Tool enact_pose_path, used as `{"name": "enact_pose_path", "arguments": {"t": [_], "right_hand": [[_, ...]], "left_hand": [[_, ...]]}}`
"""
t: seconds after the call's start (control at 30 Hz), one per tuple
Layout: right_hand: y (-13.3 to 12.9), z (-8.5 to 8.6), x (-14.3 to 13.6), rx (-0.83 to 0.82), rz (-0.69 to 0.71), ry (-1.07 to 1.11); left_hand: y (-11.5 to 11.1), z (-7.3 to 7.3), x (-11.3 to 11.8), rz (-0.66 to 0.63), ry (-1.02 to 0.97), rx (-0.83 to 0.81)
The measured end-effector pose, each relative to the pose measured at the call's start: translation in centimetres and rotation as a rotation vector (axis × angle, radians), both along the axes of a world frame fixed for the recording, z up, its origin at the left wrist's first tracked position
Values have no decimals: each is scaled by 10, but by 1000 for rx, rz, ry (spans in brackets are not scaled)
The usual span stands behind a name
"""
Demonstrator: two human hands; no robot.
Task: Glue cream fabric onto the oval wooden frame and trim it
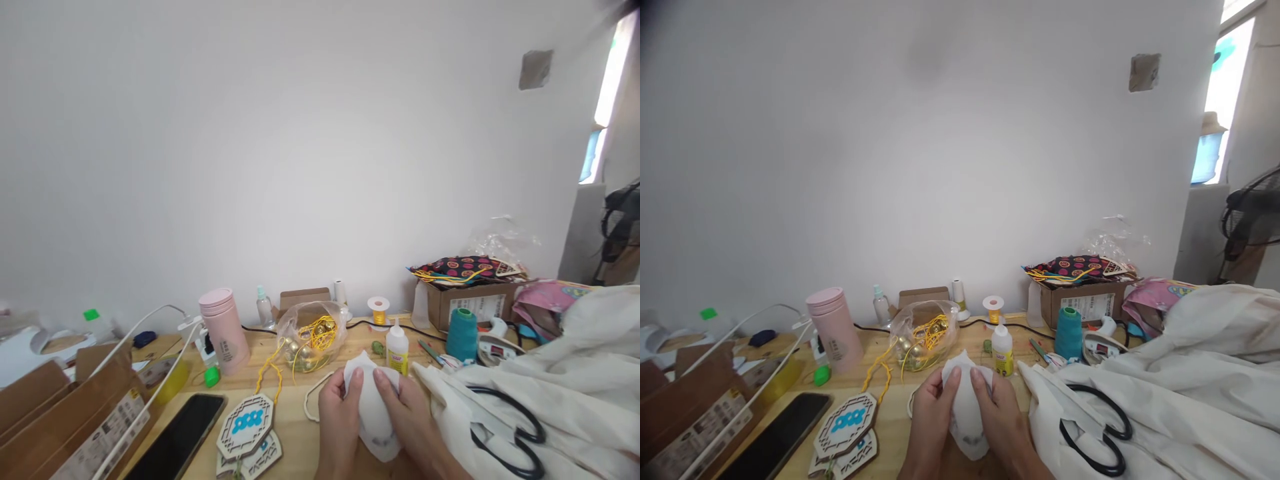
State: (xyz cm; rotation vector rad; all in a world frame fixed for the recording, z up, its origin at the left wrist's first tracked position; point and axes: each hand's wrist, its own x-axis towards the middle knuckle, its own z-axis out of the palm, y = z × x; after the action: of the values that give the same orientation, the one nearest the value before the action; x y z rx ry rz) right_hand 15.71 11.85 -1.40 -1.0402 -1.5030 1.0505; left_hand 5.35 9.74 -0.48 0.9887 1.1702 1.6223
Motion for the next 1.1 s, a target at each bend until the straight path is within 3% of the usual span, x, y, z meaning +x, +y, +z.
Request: {"name": "enact_pose_path", "arguments": {"t": [0.23,0.5,0.67,0.8,1.0,1.1], "right_hand": [[1,6,-2,100,-50,34],[2,12,1,20,-30,111],[3,13,4,-114,9,215],[1,15,4,-102,31,135],[2,19,8,-90,-231,135],[3,21,10,-88,-260,99]], "left_hand": [[-5,2,5,-39,22,18],[-5,2,6,-54,59,21],[-6,2,4,-40,27,-1],[-3,2,1,-8,-42,-31],[-2,2,3,-105,-118,-62],[-2,1,3,-128,-138,-73]]}}
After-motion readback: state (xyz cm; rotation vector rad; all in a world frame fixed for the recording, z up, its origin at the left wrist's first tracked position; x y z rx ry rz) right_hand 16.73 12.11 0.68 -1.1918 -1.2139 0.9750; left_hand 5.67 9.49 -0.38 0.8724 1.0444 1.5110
